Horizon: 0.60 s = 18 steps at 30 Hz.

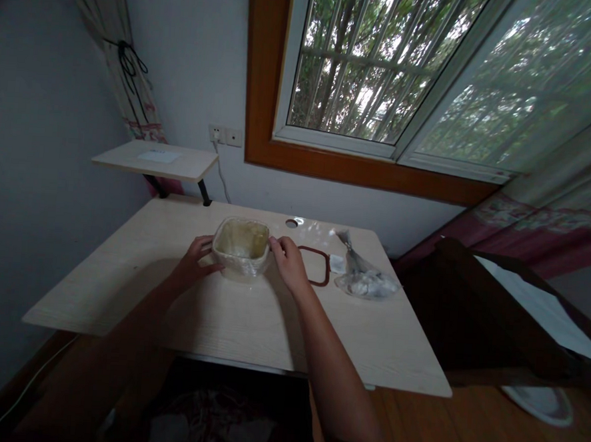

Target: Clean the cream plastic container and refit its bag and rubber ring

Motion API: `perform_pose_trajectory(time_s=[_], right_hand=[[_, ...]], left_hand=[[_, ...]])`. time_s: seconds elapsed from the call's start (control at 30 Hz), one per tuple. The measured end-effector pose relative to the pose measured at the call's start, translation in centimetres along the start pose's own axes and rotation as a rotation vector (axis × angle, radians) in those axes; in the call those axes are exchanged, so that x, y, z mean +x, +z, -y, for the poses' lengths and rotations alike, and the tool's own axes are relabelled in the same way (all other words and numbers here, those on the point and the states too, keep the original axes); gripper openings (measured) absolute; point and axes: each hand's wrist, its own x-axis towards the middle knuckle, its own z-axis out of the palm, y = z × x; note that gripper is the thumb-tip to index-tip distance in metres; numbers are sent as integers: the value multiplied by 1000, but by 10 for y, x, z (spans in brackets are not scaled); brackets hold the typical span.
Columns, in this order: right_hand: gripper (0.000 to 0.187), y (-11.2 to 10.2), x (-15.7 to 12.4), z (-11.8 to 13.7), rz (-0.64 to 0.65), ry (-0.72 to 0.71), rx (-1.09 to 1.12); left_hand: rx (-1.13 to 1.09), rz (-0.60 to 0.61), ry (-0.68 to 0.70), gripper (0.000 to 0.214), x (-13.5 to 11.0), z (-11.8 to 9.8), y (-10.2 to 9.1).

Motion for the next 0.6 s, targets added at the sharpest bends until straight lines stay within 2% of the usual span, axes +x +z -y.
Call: perform_pose_trajectory(time_s=[0.07,0.17,0.27,0.43,0.6], right_hand=[[37,-3,-9,-6,-35,-72,34],[30,-6,-20,-13,-43,-201,48],[34,-5,-28,-17,-27,-327,31],[39,-1,-34,-19,-7,-361,-65],[24,0,-35,-17,7,-384,-132]], left_hand=[[152,-50,118,54,-3,-10,-7],[322,-64,267,38,-7,-25,-14],[425,-44,373,29,-10,-34,-15],[513,-6,353,20,-12,-35,-8],[565,36,378,13,-11,-34,-3]])
